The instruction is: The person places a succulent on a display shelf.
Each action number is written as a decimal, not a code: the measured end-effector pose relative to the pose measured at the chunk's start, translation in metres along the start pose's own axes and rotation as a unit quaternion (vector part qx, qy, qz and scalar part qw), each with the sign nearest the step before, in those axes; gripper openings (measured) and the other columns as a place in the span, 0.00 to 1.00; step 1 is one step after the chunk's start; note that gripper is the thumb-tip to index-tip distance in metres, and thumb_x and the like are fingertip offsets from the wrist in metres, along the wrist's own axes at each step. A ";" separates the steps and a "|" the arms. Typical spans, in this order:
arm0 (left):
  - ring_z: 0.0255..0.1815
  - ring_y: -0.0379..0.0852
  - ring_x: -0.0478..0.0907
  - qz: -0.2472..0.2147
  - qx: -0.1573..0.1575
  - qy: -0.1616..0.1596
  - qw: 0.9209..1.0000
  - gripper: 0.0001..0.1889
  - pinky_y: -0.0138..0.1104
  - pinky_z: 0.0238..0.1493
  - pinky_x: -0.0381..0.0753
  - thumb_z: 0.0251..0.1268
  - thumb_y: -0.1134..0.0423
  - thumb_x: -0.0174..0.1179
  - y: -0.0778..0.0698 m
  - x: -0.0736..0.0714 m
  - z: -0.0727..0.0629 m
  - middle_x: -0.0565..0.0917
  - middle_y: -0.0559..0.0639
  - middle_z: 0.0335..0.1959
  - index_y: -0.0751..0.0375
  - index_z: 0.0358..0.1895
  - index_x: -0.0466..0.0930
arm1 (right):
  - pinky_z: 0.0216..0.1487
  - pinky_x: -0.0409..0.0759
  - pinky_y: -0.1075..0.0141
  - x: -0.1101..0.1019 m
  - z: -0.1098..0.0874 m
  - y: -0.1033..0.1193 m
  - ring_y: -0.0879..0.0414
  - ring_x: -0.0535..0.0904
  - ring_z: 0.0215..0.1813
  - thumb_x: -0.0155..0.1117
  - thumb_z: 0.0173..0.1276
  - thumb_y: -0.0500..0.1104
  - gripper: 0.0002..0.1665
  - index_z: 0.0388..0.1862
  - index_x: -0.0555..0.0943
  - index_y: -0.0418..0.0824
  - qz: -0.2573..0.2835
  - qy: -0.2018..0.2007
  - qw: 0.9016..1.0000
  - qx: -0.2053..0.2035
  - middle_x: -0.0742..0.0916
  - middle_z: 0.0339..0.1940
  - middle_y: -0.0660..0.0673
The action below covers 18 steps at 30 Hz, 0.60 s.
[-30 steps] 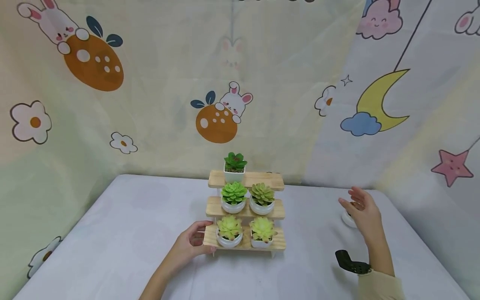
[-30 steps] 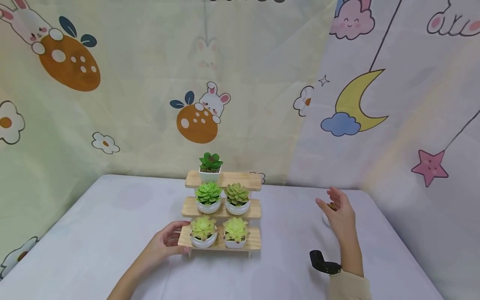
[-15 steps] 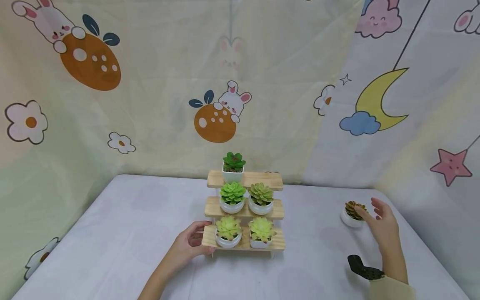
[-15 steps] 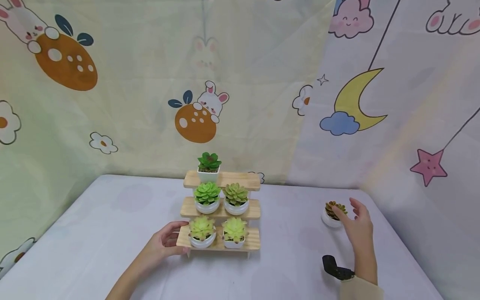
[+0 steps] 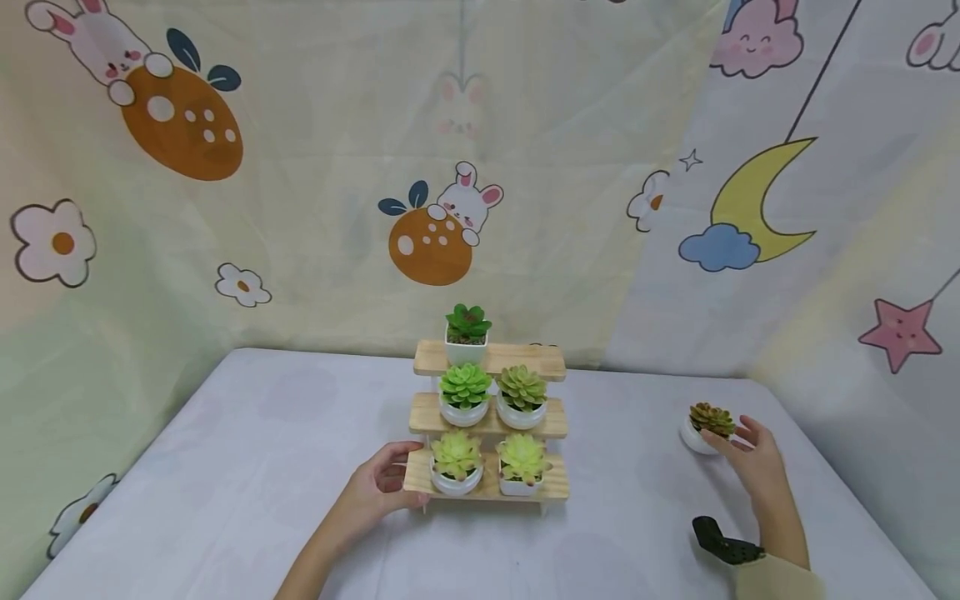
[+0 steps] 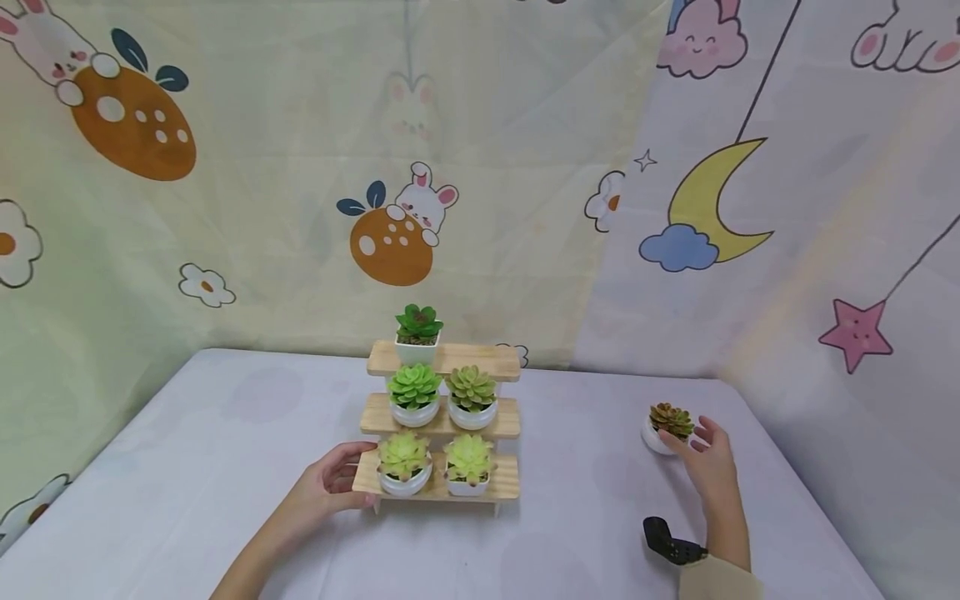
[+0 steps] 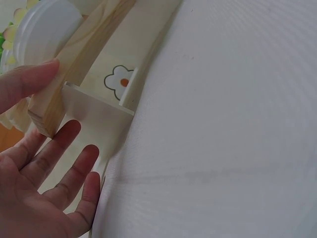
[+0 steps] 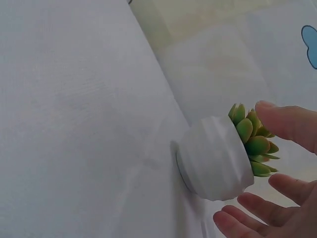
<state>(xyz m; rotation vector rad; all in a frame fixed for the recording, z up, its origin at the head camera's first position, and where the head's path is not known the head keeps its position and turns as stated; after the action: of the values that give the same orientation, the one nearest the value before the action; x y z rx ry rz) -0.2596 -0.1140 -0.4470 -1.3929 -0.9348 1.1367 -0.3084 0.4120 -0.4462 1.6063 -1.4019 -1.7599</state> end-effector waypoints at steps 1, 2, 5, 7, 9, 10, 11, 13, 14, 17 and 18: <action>0.44 0.48 0.77 0.000 -0.001 0.000 1.000 0.34 0.32 0.43 0.78 0.46 0.66 0.70 0.000 0.000 0.000 0.78 0.61 0.48 0.62 0.60 0.68 | 0.66 0.58 0.42 0.002 -0.005 0.004 0.33 0.51 0.71 0.60 0.61 0.61 0.60 0.74 0.35 0.36 0.006 0.009 1.000 0.001 0.49 0.73 0.28; 0.44 0.48 0.77 0.001 0.000 0.000 1.000 0.34 0.32 0.43 0.77 0.46 0.66 0.70 0.000 0.000 0.000 0.78 0.61 0.49 0.62 0.60 0.68 | 0.66 0.57 0.43 0.004 -0.010 0.007 0.33 0.51 0.71 0.59 0.62 0.60 0.59 0.74 0.34 0.35 0.007 0.017 1.000 0.004 0.49 0.73 0.27; 0.44 0.48 0.77 0.005 0.003 -0.001 1.000 0.34 0.32 0.44 0.77 0.45 0.66 0.70 0.000 0.000 0.001 0.78 0.61 0.48 0.63 0.60 0.68 | 0.67 0.60 0.48 0.009 -0.014 0.010 0.33 0.51 0.71 0.58 0.65 0.56 0.58 0.73 0.32 0.32 0.013 0.042 0.999 0.004 0.47 0.72 0.25; 0.44 0.49 0.77 0.007 0.006 -0.001 1.000 0.34 0.32 0.44 0.77 0.45 0.67 0.70 0.000 0.000 0.001 0.78 0.61 0.49 0.63 0.59 0.68 | 0.61 0.70 0.61 0.011 -0.014 0.010 0.34 0.51 0.71 0.58 0.65 0.56 0.58 0.72 0.31 0.31 0.013 0.052 0.999 0.007 0.47 0.72 0.24; 0.44 0.49 0.77 0.009 0.007 -0.001 1.000 0.34 0.32 0.44 0.77 0.45 0.67 0.70 0.000 0.000 0.001 0.78 0.61 0.49 0.63 0.59 0.68 | 0.48 0.74 0.75 0.012 -0.012 0.009 0.35 0.52 0.71 0.58 0.65 0.55 0.58 0.72 0.31 0.30 0.015 0.059 0.998 0.009 0.47 0.71 0.23; 0.45 0.49 0.77 0.008 0.007 -0.001 1.000 0.34 0.32 0.44 0.77 0.45 0.67 0.70 0.000 0.000 0.001 0.77 0.61 0.49 0.63 0.59 0.68 | 0.41 0.73 0.80 0.013 -0.012 0.009 0.35 0.53 0.70 0.58 0.65 0.54 0.58 0.72 0.31 0.29 0.014 0.061 0.998 0.010 0.46 0.71 0.23; 0.45 0.49 0.77 0.008 0.006 -0.001 1.000 0.34 0.32 0.45 0.77 0.45 0.67 0.70 0.000 0.000 0.001 0.78 0.61 0.49 0.63 0.59 0.68 | 0.34 0.70 0.84 0.013 -0.012 0.009 0.36 0.55 0.69 0.57 0.65 0.54 0.58 0.72 0.32 0.28 0.010 0.058 0.998 0.011 0.48 0.71 0.23; 0.45 0.49 0.77 0.009 0.007 -0.002 1.000 0.34 0.32 0.45 0.77 0.45 0.67 0.70 0.000 0.000 0.001 0.78 0.61 0.49 0.63 0.59 0.68 | 0.36 0.70 0.82 0.013 -0.012 0.009 0.37 0.60 0.66 0.56 0.66 0.55 0.57 0.71 0.33 0.27 -0.007 0.055 0.998 0.009 0.50 0.70 0.22; 0.45 0.48 0.77 0.008 0.007 -0.001 1.000 0.34 0.32 0.45 0.77 0.45 0.66 0.70 0.000 0.000 0.001 0.78 0.61 0.49 0.63 0.60 0.68 | 0.38 0.71 0.79 0.013 -0.012 0.009 0.38 0.61 0.65 0.56 0.66 0.56 0.57 0.71 0.33 0.26 -0.014 0.054 0.998 0.009 0.51 0.70 0.22; 0.46 0.48 0.77 0.006 0.007 0.000 1.000 0.34 0.32 0.45 0.77 0.46 0.66 0.70 0.000 0.000 0.001 0.77 0.61 0.49 0.63 0.60 0.68 | 0.55 0.71 0.63 0.015 -0.012 0.009 0.36 0.61 0.65 0.54 0.66 0.57 0.56 0.71 0.35 0.25 -0.031 0.055 0.998 0.006 0.53 0.69 0.21; 0.45 0.48 0.77 0.006 0.007 0.001 1.000 0.34 0.32 0.45 0.77 0.46 0.66 0.70 0.000 0.000 0.001 0.77 0.61 0.49 0.63 0.60 0.68 | 0.61 0.68 0.56 0.016 -0.012 0.009 0.34 0.58 0.67 0.54 0.67 0.57 0.56 0.71 0.35 0.25 -0.030 0.058 0.998 0.006 0.52 0.69 0.21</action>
<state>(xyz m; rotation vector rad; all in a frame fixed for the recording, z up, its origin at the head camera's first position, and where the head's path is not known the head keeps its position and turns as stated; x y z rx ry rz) -0.2608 -0.1134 -0.4466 -1.3892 -0.9167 1.1481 -0.3051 0.3908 -0.4450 1.7439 -1.3252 -1.6659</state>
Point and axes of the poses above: each hand's wrist, its own z-axis towards the middle knuckle, its own x-axis out of the palm, y = z × x, the point moved 8 cm from there along z, towards the middle knuckle
